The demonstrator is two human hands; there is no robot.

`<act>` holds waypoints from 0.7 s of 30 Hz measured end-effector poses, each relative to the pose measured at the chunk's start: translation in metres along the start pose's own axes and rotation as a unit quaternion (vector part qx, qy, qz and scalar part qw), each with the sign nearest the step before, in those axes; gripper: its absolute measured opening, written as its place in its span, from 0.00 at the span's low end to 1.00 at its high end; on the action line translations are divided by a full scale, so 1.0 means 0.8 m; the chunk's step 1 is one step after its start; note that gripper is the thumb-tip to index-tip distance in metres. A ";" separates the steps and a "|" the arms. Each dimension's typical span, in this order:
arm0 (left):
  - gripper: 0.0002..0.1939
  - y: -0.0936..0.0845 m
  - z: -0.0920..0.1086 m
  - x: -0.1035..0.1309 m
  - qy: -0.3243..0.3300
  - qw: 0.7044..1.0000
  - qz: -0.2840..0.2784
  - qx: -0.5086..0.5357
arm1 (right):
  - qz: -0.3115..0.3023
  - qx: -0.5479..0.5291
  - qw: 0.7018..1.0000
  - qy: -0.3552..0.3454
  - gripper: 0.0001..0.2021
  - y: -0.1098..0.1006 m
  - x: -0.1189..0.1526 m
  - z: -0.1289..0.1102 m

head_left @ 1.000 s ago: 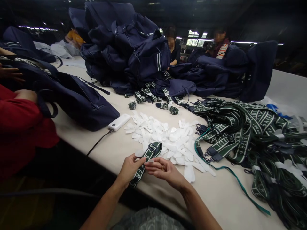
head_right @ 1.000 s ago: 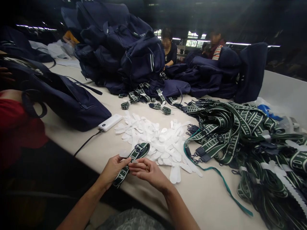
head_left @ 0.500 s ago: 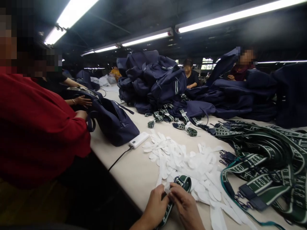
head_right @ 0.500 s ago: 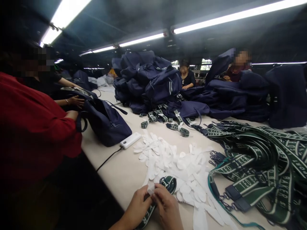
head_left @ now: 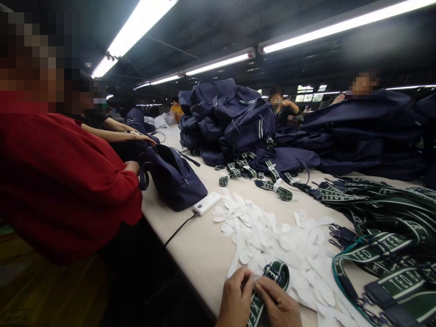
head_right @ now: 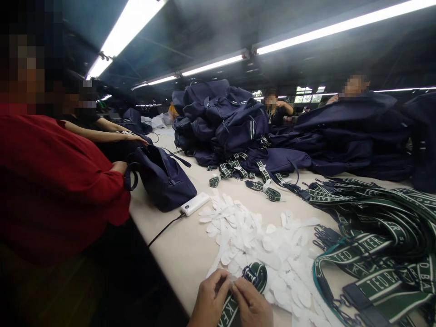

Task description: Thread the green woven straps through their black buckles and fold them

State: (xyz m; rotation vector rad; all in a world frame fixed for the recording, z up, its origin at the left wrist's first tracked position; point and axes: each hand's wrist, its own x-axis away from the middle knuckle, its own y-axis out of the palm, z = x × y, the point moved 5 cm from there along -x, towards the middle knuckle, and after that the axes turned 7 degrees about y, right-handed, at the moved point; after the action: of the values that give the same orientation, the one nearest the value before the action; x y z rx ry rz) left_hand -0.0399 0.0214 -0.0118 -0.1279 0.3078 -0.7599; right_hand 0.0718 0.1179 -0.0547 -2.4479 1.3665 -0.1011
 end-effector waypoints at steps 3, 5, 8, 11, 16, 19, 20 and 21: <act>0.08 0.000 0.001 -0.007 -0.041 0.997 -0.006 0.060 | -0.025 -0.003 0.999 0.029 0.17 -0.001 -0.001 -0.006; 0.09 0.001 0.000 -0.010 -0.061 0.994 -0.006 0.087 | -0.022 -0.018 0.999 0.045 0.15 -0.004 0.000 -0.016; 0.11 0.004 -0.004 -0.010 -0.093 0.987 -0.010 0.128 | 0.004 -0.043 0.997 0.057 0.13 -0.009 0.006 -0.040; 0.11 0.006 -0.011 -0.010 -0.129 0.979 -0.008 0.159 | 0.021 -0.044 0.996 0.069 0.10 -0.009 0.005 -0.056; 0.13 0.008 -0.019 -0.010 -0.164 0.971 0.002 0.175 | 0.042 -0.035 0.993 0.100 0.07 -0.011 -0.004 -0.052; 0.14 0.006 -0.017 -0.010 -0.153 0.977 0.003 0.152 | 0.033 -0.054 0.992 0.113 0.07 -0.013 -0.006 -0.048; 0.14 0.005 -0.016 -0.011 -0.144 0.980 0.000 0.140 | 0.030 -0.055 0.992 0.114 0.07 -0.013 -0.006 -0.048; 0.14 0.004 -0.014 -0.012 -0.132 0.983 -0.004 0.126 | 0.029 -0.053 0.992 0.114 0.07 -0.014 -0.006 -0.049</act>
State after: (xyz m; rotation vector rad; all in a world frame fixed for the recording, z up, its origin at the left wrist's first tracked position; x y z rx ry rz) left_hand -0.0476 0.0304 -0.0207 0.0101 -0.0423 -0.7743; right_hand 0.0695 0.1174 -0.0137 -2.5435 1.5743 -0.3108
